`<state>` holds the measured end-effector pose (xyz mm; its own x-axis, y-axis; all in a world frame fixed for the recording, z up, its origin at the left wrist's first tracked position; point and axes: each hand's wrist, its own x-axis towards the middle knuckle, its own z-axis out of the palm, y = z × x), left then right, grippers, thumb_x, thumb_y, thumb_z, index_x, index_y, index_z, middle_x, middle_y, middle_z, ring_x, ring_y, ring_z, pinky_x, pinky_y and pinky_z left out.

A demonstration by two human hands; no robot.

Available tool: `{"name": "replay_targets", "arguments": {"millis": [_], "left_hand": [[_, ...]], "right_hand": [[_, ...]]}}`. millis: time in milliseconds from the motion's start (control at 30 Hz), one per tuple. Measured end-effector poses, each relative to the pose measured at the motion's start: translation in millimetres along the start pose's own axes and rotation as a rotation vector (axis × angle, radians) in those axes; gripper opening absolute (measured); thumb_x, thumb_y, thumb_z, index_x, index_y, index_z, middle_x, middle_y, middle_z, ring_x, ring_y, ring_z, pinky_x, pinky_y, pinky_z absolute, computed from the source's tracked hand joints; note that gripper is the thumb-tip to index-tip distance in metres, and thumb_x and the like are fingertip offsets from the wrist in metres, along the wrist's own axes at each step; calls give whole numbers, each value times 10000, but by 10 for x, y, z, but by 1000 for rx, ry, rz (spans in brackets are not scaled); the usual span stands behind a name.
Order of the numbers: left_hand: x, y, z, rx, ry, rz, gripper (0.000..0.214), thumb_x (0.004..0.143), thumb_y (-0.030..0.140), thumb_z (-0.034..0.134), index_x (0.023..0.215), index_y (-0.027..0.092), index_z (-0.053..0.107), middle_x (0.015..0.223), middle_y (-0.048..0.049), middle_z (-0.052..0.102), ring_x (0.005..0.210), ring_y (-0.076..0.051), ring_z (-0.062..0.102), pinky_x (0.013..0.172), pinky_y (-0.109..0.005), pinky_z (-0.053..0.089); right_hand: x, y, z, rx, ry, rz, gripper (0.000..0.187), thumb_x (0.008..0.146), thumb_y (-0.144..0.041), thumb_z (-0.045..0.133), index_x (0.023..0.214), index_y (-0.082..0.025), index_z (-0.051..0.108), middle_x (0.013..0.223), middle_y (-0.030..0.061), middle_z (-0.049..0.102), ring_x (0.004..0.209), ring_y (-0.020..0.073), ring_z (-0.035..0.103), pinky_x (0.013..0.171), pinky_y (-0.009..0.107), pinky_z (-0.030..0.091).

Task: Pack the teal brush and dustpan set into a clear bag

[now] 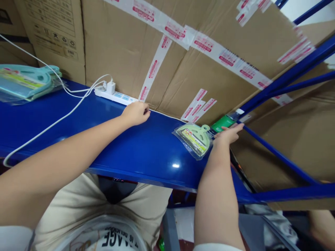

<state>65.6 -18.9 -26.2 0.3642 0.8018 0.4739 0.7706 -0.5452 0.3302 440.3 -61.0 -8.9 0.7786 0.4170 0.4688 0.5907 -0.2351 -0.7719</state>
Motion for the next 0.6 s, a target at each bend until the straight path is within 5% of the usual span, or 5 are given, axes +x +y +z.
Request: {"name": "replay_targets", "arguments": {"millis": [100,200,300,433,600], "left_hand": [[-15,13,19,1,-29,-6,264,874,256,513,921,191,764,903,-100,761,886,-236,691,803,-358,523],[-22,36,15,0,-51,-9,280,872,245,508,938,176,771,912,-114,760,898,-248,698,813,-371,521],[-22,47,1,-2,-62,-17,281,870,235,511,947,172,774,918,-116,760,907,-250,701,815,-371,519],[-18,45,-3,-7,-64,-18,277,871,229,515,950,174,775,922,-114,762,910,-248,701,811,-366,520],[-18,45,4,-4,-88,-22,286,882,224,518,973,152,779,942,-129,764,932,-255,707,832,-368,521]], "right_hand": [[-52,10,11,-49,244,256,725,1020,-614,104,830,-242,697,693,147,679,974,379,721,870,473,577],[-139,-34,81,-149,180,285,663,997,-654,244,883,-215,728,839,211,722,1118,413,687,951,490,542],[-193,-90,122,-188,59,254,743,989,-695,193,914,-198,741,895,231,724,1144,414,672,979,497,522],[-236,-180,108,32,6,240,821,996,-691,21,787,-238,674,603,107,601,789,322,699,778,439,570],[-246,-252,45,369,-65,276,729,1009,-644,-31,725,-256,518,454,-28,330,409,179,415,443,313,402]]}}
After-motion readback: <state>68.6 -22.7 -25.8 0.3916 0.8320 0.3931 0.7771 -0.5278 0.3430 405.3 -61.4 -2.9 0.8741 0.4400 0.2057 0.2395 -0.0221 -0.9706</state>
